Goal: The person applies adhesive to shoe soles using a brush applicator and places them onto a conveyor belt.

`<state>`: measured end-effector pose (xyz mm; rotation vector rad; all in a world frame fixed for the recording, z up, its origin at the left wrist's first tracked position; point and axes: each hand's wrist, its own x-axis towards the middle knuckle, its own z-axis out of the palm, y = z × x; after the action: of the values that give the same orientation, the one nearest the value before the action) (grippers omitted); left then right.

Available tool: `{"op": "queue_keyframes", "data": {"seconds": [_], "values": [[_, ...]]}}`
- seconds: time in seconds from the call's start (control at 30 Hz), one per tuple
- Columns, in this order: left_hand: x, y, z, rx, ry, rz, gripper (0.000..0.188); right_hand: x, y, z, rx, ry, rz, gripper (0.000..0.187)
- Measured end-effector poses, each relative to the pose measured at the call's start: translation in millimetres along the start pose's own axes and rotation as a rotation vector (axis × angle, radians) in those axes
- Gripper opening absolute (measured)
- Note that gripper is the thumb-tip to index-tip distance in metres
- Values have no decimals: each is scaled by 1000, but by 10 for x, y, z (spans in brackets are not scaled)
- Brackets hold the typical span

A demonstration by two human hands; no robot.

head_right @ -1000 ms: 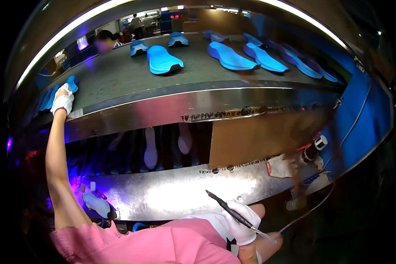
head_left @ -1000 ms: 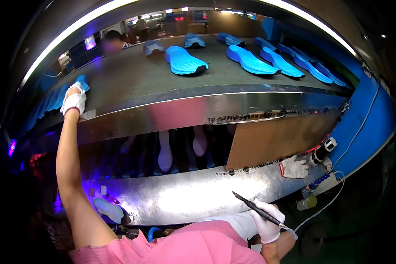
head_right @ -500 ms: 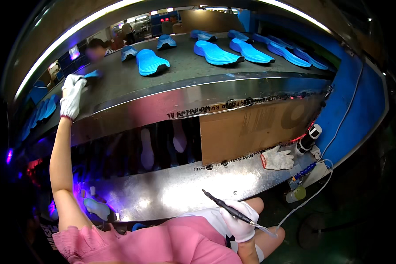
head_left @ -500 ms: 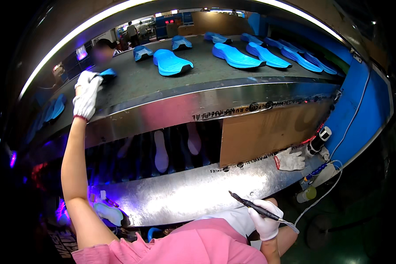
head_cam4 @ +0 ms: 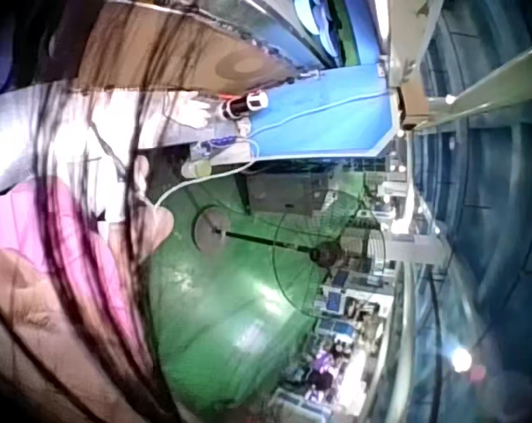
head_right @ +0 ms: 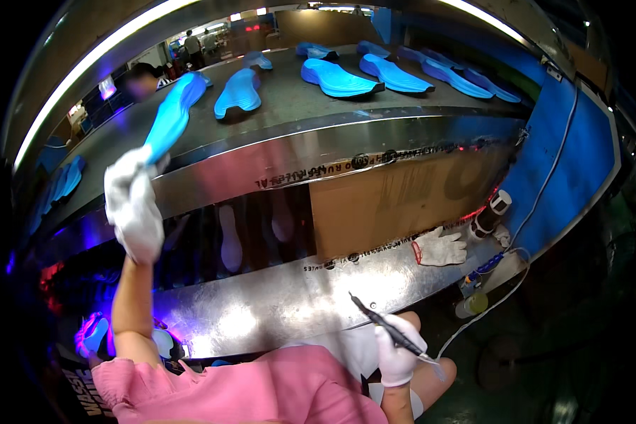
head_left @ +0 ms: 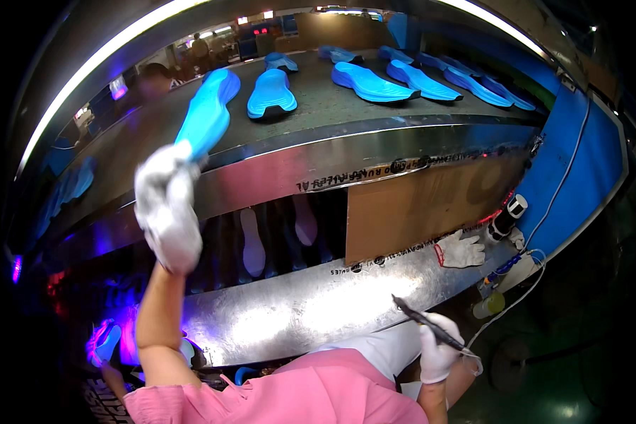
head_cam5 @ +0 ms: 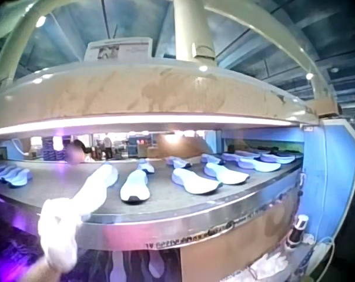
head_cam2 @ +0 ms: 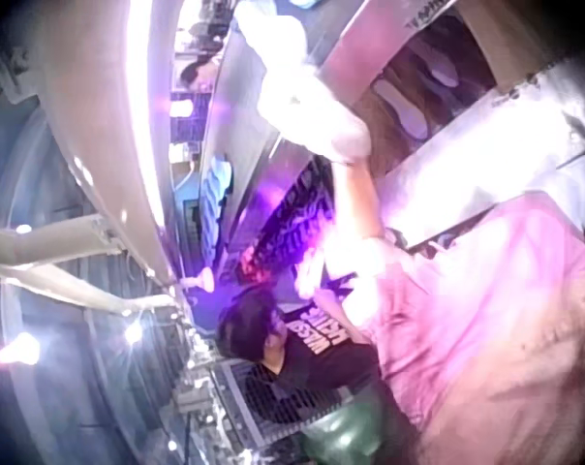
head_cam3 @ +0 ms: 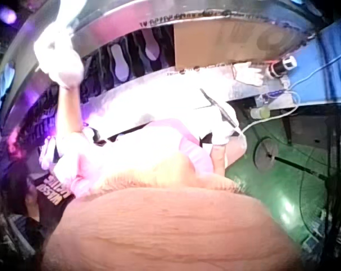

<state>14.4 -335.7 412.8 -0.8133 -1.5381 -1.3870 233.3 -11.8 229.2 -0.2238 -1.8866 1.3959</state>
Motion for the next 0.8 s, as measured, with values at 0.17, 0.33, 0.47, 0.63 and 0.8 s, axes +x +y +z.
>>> {"op": "queue_keyframes", "data": {"seconds": [0.17, 0.33, 0.47, 0.63, 0.8], "values": [[-1125, 135, 256, -74, -634, 456, 10, 35, -27, -98, 284, 280, 228, 30], [-2623, -57, 907, -351, -790, 167, 21, 58, 110, -121, 206, 401, 369, 25], [-2967, -215, 1050, -297, -868, -403, 22, 183, 441, 36, 203, 317, 453, 20], [-2967, -368, 1273, -807, -501, -1350, 37, 476, 1044, 506, -49, 101, 362, 19], [-2968, -517, 1640, -1760, -421, -2118, 73, 316, 933, 878, -592, -54, 79, 22]]}}
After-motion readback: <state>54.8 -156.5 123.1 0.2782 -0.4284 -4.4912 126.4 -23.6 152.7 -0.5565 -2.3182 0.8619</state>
